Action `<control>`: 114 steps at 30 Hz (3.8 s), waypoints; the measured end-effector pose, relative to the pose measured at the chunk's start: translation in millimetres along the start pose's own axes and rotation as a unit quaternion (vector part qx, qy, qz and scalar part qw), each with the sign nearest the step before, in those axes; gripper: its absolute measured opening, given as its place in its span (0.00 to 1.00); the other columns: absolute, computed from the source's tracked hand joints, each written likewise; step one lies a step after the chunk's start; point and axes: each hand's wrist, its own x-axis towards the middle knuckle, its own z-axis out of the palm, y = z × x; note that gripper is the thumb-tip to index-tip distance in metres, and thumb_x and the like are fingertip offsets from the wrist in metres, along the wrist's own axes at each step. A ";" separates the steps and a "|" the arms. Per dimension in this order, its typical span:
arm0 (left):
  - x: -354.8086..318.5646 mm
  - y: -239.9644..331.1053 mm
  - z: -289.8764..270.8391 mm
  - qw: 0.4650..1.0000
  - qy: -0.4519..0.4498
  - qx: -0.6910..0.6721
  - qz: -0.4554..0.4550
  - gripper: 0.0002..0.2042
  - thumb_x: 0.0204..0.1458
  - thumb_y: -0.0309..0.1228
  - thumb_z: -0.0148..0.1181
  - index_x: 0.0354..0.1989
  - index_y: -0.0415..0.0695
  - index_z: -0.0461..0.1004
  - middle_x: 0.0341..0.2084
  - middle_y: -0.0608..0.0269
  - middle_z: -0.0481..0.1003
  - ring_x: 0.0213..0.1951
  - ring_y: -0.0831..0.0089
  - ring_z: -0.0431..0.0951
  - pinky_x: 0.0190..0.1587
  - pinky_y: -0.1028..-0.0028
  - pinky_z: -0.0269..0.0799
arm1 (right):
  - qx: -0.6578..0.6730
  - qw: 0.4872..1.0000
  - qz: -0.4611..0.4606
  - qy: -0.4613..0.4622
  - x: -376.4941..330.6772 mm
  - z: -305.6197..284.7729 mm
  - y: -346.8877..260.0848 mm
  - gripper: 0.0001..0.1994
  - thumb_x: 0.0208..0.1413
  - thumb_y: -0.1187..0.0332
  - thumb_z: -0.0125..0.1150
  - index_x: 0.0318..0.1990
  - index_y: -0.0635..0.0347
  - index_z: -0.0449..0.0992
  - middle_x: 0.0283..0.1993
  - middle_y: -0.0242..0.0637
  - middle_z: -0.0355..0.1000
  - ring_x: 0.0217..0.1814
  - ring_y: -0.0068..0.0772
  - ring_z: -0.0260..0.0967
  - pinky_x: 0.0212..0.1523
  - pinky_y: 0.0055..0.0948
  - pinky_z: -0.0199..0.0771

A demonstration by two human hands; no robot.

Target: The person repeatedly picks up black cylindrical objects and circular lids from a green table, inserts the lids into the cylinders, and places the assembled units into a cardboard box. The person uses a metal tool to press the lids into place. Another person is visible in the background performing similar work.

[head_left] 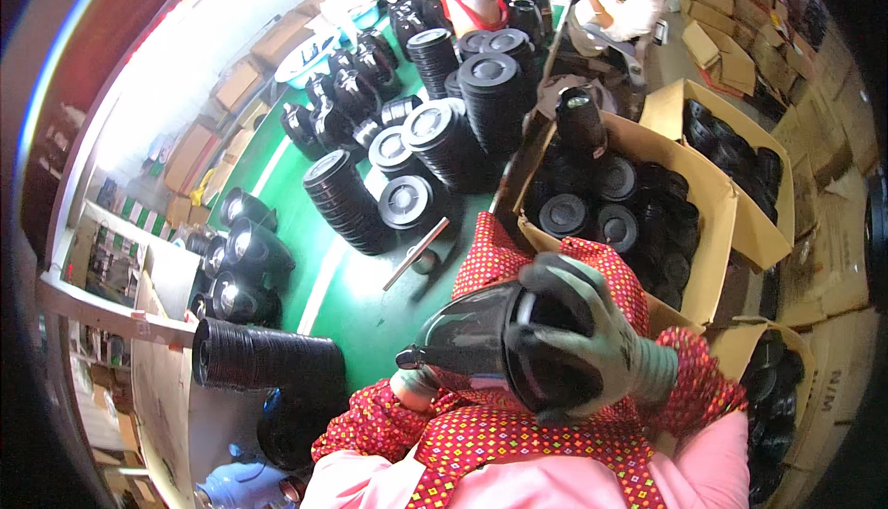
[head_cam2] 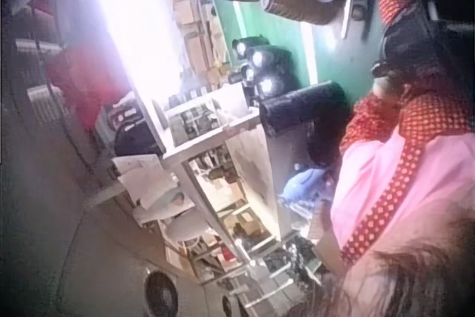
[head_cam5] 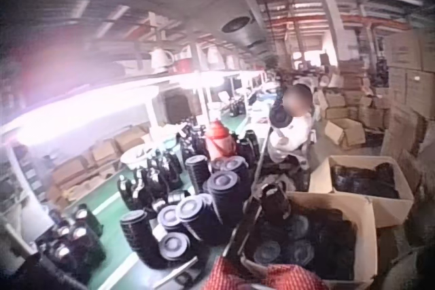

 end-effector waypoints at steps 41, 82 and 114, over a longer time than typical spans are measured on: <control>124.7 109.5 -11.6 0.864 -0.040 0.493 0.090 0.27 0.51 0.22 0.71 0.63 0.38 0.76 0.53 0.40 0.78 0.53 0.45 0.80 0.57 0.59 0.75 | -0.216 0.973 0.084 -0.020 31.1 -32.0 174.5 0.25 0.55 0.59 0.70 0.61 0.55 0.79 0.65 0.46 0.74 0.71 0.51 0.67 0.74 0.59 0.61; 204.3 113.4 51.2 0.726 -0.235 0.646 0.013 0.42 0.55 0.43 0.68 0.69 0.21 0.60 0.53 0.31 0.75 0.49 0.44 0.82 0.49 0.58 0.81 | -0.005 0.944 0.288 -0.159 -38.0 -27.6 211.5 0.28 0.47 0.45 0.74 0.51 0.51 0.78 0.42 0.41 0.72 0.46 0.51 0.72 0.49 0.49 0.67; 211.8 56.5 19.9 0.788 -0.205 0.531 0.236 0.19 0.47 0.33 0.69 0.49 0.42 0.83 0.52 0.54 0.79 0.54 0.51 0.80 0.59 0.61 0.77 | 0.561 0.781 0.275 -0.005 -0.3 38.9 287.6 0.16 0.72 0.63 0.56 0.58 0.64 0.79 0.56 0.40 0.79 0.59 0.33 0.74 0.69 0.33 0.68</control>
